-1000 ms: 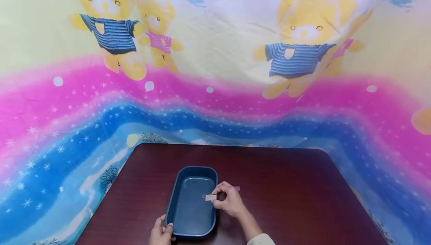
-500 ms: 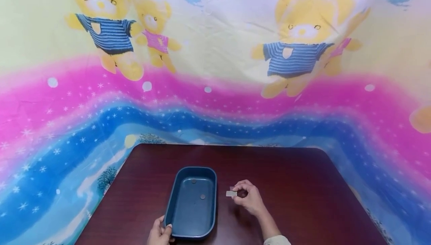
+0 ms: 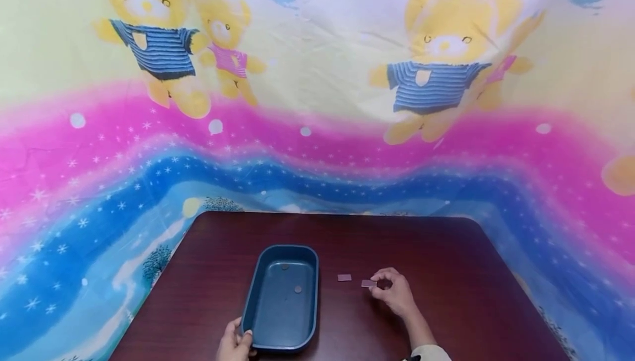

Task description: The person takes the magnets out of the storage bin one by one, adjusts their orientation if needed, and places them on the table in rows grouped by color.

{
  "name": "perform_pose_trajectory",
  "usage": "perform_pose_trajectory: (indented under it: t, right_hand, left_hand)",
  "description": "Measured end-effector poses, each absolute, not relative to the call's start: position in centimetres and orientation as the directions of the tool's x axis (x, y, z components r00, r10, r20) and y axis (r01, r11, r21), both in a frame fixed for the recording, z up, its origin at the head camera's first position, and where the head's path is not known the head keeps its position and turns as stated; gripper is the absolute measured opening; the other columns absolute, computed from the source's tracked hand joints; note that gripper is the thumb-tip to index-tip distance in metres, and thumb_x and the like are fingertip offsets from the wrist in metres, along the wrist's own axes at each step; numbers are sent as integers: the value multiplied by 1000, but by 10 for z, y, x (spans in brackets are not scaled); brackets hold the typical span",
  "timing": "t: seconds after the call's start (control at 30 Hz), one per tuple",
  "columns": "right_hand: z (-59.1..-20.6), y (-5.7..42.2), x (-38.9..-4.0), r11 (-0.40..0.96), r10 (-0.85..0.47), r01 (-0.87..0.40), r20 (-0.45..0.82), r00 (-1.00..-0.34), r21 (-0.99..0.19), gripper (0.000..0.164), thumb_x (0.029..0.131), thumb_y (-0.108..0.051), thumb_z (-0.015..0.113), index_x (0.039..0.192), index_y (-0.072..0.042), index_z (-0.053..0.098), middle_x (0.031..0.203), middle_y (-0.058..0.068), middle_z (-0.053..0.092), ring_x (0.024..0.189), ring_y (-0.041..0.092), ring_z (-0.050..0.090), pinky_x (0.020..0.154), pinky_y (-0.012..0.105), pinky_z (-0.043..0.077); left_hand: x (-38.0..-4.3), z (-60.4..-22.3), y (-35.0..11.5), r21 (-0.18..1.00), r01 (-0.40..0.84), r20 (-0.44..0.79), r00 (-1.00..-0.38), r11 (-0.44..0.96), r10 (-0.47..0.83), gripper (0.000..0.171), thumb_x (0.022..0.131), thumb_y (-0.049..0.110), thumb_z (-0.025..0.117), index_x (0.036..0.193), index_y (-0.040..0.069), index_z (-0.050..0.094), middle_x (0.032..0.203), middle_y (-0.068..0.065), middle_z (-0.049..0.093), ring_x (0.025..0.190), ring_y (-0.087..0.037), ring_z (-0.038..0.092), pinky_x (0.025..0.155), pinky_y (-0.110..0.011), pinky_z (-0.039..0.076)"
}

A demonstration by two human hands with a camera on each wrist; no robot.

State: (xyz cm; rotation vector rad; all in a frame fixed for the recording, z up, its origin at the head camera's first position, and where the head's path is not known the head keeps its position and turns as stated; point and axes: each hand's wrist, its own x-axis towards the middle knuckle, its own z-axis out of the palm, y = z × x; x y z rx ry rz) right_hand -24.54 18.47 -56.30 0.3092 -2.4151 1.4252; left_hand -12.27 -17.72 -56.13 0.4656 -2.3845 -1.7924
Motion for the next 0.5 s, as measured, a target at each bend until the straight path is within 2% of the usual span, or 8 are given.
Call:
perform_pose_trajectory:
  t: [0.1,0.23,0.37,0.5]
  right_hand:
    - [-569,193,-250,501,-23,-354,396,-918,-790,19,61,0,78,74,-10,67,86,0,59,75,13,53,56,23,43]
    - [-577,200,-257,541,-15,-324,376,-926,-776,19,62,-2,79,74,-12,68,86,-1,60,79,17,54,64,26,43]
    - [-584,207,-265,563,-18,-255,296,-955,-786,19,64,-1,79,75,-12,68,88,0,59,86,21,55,76,33,43]
    - [-590,216,-268,584,-26,-179,202,-979,-792,18,66,-1,79,78,-10,68,91,3,59,84,21,56,73,35,45]
  left_hand:
    - [-122,-561,-178,947,-192,-105,-943,259,-317,42,85,-1,49,122,-16,36,56,-4,51,48,-25,58,44,-33,45]
    - [-121,-562,-179,938,-217,-128,-941,272,-312,41,86,-1,49,123,-16,35,57,-5,51,51,-26,60,46,-34,46]
    - [-121,-562,-178,935,-237,-147,-936,265,-320,41,87,0,47,123,-16,35,58,-4,51,50,-25,58,46,-34,45]
    - [-122,-558,-176,933,-239,-146,-934,267,-326,43,87,2,46,124,-16,36,58,-4,49,49,-24,57,46,-33,43]
